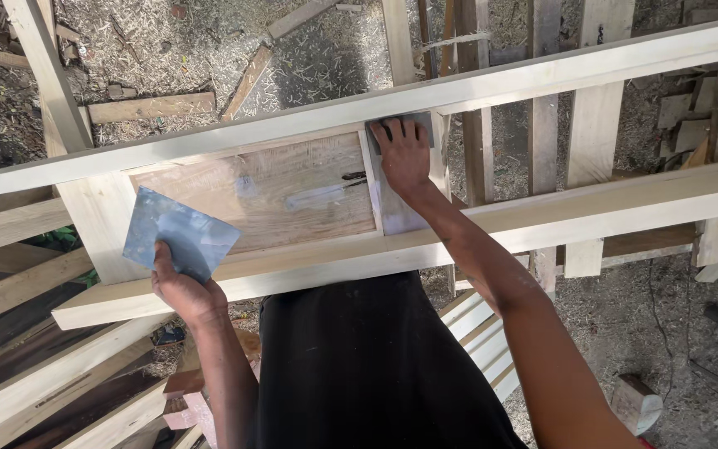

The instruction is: The person sands a wooden frame using sandpaper, moving the sandpaper back and forth across the surface to smooth it. The person holds a second piece of sandpaper in the other hand while working.

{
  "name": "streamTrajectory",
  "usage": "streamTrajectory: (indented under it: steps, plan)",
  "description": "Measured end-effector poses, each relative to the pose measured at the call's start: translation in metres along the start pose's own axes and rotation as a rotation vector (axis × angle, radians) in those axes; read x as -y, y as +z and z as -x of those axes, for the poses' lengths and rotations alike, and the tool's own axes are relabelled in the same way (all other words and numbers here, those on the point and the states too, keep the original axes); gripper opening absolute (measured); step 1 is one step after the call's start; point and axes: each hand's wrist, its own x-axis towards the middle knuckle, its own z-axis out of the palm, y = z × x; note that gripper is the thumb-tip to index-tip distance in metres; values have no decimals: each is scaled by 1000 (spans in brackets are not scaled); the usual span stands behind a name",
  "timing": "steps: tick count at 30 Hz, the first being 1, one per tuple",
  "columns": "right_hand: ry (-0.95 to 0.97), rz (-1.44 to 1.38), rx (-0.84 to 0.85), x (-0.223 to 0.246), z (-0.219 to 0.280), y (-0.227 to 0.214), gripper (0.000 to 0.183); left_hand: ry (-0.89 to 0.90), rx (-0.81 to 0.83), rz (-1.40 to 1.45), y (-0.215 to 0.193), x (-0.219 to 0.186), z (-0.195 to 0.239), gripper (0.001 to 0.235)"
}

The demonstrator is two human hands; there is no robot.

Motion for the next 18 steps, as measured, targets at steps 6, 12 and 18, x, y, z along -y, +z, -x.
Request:
streamTrajectory:
  steps: [6,12,18]
  plan:
    - [-59,75,-59,5,9,3,46,-58,-49,-47,8,2,-15,33]
    - [-63,130,6,9,12,3,40,-81,9,-21,13,8,-28,31]
    - [-45,-53,-2,10,29,-25,39,-74,31,-63,12,8,-36,33]
